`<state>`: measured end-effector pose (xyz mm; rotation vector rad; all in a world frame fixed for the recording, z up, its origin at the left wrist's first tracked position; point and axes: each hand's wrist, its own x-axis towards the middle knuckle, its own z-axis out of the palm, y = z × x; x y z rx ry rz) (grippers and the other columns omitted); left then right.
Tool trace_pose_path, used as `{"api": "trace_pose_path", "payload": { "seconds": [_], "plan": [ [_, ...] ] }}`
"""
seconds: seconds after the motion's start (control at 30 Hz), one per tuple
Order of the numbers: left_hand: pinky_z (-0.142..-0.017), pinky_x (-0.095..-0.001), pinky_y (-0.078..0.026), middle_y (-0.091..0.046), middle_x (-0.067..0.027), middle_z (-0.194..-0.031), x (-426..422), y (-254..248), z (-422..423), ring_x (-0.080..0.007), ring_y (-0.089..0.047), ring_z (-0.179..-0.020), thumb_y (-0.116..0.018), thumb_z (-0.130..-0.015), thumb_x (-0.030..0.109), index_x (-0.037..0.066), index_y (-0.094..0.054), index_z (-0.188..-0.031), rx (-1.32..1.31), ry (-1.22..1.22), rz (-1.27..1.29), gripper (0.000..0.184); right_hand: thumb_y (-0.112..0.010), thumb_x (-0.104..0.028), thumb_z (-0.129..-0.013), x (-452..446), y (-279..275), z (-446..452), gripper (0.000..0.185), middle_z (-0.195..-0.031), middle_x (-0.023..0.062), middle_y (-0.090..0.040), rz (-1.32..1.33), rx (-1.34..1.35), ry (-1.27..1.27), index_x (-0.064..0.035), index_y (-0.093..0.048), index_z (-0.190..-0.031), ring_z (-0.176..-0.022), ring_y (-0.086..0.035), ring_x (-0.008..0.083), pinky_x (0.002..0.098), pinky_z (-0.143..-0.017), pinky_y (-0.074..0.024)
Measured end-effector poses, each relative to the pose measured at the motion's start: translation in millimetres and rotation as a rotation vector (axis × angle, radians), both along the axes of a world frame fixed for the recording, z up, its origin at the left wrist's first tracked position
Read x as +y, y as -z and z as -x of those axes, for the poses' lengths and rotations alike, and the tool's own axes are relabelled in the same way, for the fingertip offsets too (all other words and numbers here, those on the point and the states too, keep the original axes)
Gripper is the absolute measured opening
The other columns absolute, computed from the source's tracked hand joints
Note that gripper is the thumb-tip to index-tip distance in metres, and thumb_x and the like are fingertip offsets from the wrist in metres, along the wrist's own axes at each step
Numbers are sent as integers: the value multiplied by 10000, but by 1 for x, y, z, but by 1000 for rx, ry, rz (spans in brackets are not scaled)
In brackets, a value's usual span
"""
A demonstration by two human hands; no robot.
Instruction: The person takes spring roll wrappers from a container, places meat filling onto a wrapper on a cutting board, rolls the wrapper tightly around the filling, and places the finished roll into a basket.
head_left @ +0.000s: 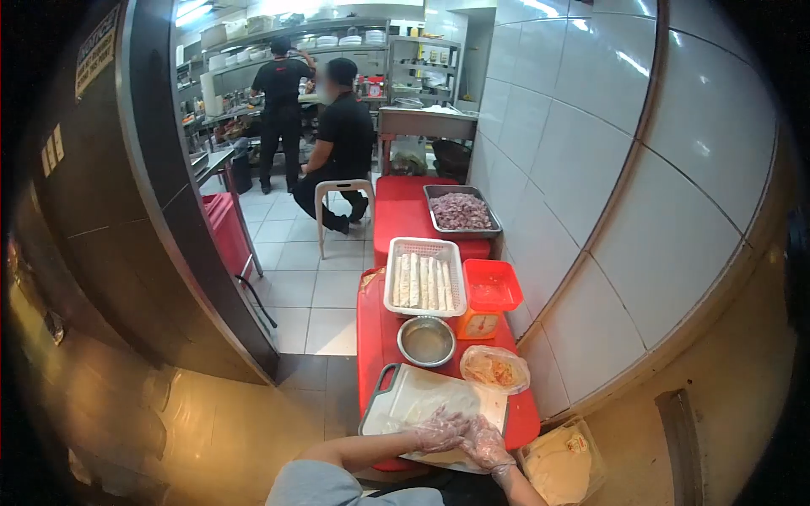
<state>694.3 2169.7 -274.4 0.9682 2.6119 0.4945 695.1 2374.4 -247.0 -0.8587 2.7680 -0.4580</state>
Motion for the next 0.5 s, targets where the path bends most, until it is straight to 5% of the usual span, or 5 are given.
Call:
{"api": "trace_pose_path", "payload": {
  "seconds": [0.2,0.3,0.43,0.5],
  "plan": [
    [-1094,-693,-217,-379,-149,-1504,15,-14,18,-340,-317,-1427,-407,-991,403,72,-438,-1404,84,45,151,530,-626,-484,-846,13,30,14,808,-1441,293,-405,83,-12,-78,35,-390,-1419,-1342,-394,423,473,-1125,-302],
    [-1091,-693,-222,-390,-140,-1496,8,-9,23,-342,-321,-1423,-425,-987,390,77,-450,-1389,123,43,133,510,-684,-424,-816,-14,-47,4,855,-1463,264,-390,125,-221,22,10,-326,-1460,-1369,-358,413,473,-1131,-302],
    [-1097,-687,-213,-381,-137,-1505,2,-5,37,-341,-316,-1426,-435,-983,384,82,-440,-1398,132,49,110,514,-685,-404,-832,-4,-2,17,838,-1396,267,-456,131,54,-48,3,-307,-1459,-1303,-442,412,441,-1093,-369],
    [-1099,-675,-223,-396,-143,-1494,1,-8,33,-340,-332,-1417,-430,-982,387,79,-462,-1379,144,40,98,504,-677,-426,-845,-3,-5,25,805,-1364,273,-482,182,-108,-44,10,-346,-1435,-1273,-469,415,438,-1088,-374]
  ]
}}
